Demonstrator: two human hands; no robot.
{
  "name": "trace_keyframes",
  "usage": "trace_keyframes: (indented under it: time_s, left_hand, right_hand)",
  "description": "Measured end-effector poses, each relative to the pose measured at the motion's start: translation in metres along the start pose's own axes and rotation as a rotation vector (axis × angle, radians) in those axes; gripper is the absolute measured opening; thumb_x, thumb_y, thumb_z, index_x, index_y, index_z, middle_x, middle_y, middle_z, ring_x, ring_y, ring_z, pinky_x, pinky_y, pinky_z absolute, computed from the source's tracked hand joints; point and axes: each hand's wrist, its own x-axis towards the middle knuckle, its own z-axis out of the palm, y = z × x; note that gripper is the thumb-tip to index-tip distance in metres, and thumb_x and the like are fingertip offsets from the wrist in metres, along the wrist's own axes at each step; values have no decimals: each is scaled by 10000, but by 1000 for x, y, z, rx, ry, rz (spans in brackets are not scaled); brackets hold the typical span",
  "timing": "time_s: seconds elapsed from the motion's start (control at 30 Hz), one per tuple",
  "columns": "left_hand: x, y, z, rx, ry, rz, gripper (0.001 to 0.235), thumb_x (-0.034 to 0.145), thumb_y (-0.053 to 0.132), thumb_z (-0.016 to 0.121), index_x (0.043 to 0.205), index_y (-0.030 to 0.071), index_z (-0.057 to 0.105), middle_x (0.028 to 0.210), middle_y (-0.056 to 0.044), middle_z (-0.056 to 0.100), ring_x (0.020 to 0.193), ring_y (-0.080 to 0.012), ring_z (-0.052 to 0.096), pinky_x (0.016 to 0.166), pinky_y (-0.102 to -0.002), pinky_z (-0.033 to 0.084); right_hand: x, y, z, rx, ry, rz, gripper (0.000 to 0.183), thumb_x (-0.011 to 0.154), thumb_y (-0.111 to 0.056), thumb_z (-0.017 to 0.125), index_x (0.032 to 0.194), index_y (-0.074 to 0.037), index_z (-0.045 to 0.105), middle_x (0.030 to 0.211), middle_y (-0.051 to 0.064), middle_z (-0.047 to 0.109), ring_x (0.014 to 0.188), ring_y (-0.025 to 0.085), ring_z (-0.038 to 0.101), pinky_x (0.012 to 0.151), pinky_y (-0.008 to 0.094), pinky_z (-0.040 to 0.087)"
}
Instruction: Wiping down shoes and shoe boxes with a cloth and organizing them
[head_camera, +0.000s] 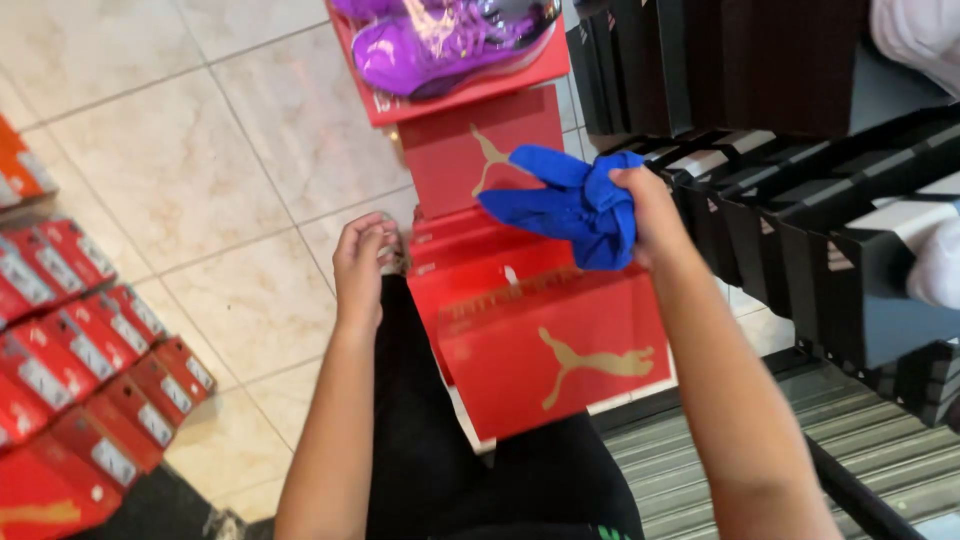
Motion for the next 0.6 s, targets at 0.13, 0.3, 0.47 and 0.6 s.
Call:
trace_keyframes:
  time_s: [0.13, 0.3, 0.47, 0.6]
  left_hand:
    - [103, -55, 11, 231, -46, -276, 407, 912, 252, 648, 1297, 123, 616, 1077, -88, 745, 934, -173, 714, 727, -303, 555]
    - [220, -189, 34, 191, -167, -312, 752, 906, 312, 773, 1493, 5, 416, 1301, -249, 630, 1116, -314, 670, 905, -409, 581]
    - [228, -186, 73, 208, -232, -430, 1098, 873, 596, 818, 1611, 79, 191, 1602, -274, 334, 1437, -456, 405, 1084, -604, 449]
    - [217, -179, 86, -14, -196, -464, 1047, 859, 475, 876, 1598, 93, 241, 1575, -274, 374, 1424, -452, 428, 1057, -624, 473]
  right_hand:
    - [51, -43, 61, -262, -38, 195, 542, 757, -262, 763, 1262, -137, 612, 1175, 151, 635, 1076, 372, 651, 926, 544, 548]
    - [184, 30, 40, -688, 46, 227, 910, 674, -323, 812, 1507, -169, 479, 1447, 197, 538, 1345, 451, 497, 1050, 611, 464]
    - [232, 68, 35, -790, 75, 132, 915, 645, -243, 800, 1497, -134, 483, 1394, 230, 561, 1306, 479, 513, 978, 626, 484]
    - [267, 74, 30, -853, 16, 233, 899, 655, -265, 822, 1484, -156, 490, 1393, 218, 563, 1263, 467, 551, 891, 634, 535]
